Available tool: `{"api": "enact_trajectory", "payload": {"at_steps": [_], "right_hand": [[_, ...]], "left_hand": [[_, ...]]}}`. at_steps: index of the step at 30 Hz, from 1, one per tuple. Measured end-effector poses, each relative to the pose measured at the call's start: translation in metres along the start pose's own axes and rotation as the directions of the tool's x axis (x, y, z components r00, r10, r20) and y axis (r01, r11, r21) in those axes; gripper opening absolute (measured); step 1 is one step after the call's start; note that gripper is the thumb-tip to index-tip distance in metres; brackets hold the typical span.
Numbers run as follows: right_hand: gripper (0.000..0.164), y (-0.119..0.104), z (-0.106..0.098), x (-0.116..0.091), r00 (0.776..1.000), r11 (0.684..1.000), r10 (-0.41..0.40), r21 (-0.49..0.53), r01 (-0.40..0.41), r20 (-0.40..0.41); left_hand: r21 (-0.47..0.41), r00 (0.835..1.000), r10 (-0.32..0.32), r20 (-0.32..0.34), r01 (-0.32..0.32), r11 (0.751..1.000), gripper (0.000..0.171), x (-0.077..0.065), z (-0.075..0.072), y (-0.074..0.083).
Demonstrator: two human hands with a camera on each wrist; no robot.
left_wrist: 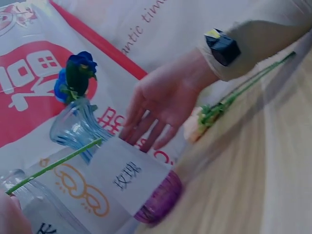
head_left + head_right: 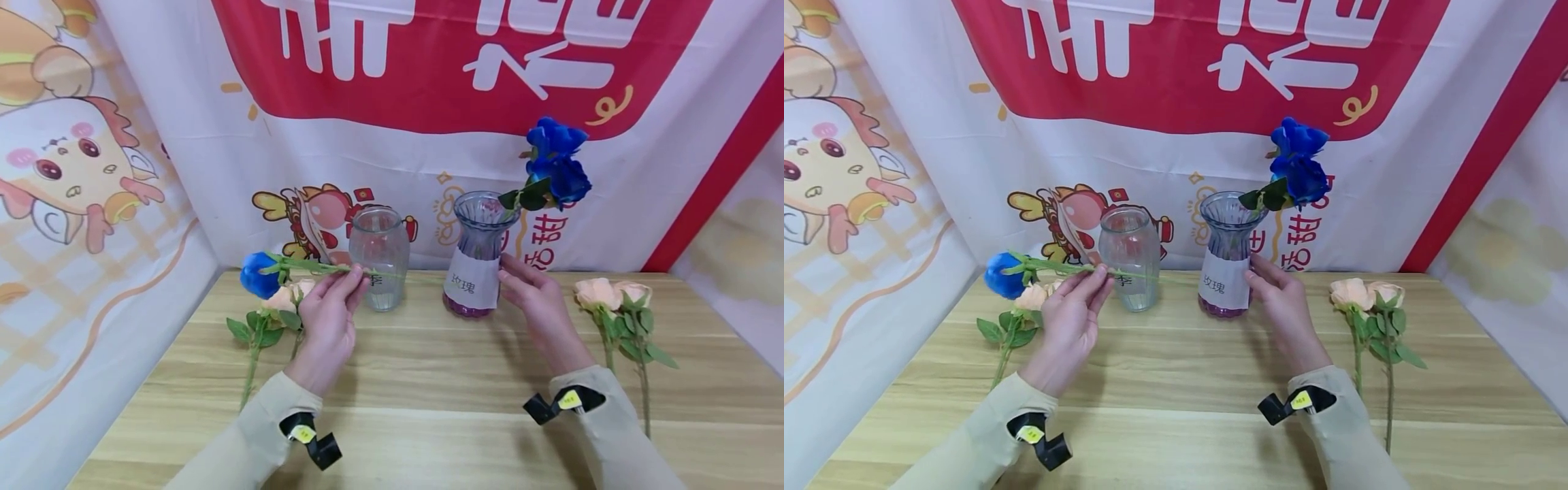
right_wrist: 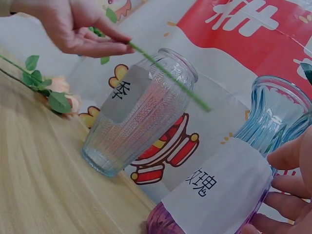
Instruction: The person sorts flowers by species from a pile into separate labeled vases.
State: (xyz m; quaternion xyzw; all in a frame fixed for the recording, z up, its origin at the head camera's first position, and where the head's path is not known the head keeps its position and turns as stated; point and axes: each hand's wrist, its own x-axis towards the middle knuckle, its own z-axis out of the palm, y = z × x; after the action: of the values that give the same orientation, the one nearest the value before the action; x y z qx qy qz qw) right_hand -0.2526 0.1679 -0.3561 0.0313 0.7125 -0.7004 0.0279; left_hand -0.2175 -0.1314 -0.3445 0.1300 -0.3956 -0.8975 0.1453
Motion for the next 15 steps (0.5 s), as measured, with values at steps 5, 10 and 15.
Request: {"api": "enact_trajectory", "payload": {"at_steps": [5, 10, 15], "right_hand": [[0.060, 0.000, 0.002, 0.000, 1.000, 1.000, -0.006, -0.007, 0.006, -0.005], [0.061, 0.000, 0.002, 0.001, 1.000, 1.000, -0.005, -0.012, 0.005, -0.012], [0.061, 0.000, 0.002, 0.000, 1.000, 1.000, -0.001, -0.013, 0.001, -0.014]], "left_hand": [[-0.078, 0.999, 0.015, -0.046, -0.019, 0.997, 0.020, 0.005, 0.014, 0.011], [-0.105, 0.999, 0.024, -0.039, -0.028, 0.994, 0.022, 0.006, 0.025, 0.020], [-0.141, 0.998, 0.055, -0.027, -0.058, 0.988, 0.017, 0.007, 0.035, 0.020]]}}
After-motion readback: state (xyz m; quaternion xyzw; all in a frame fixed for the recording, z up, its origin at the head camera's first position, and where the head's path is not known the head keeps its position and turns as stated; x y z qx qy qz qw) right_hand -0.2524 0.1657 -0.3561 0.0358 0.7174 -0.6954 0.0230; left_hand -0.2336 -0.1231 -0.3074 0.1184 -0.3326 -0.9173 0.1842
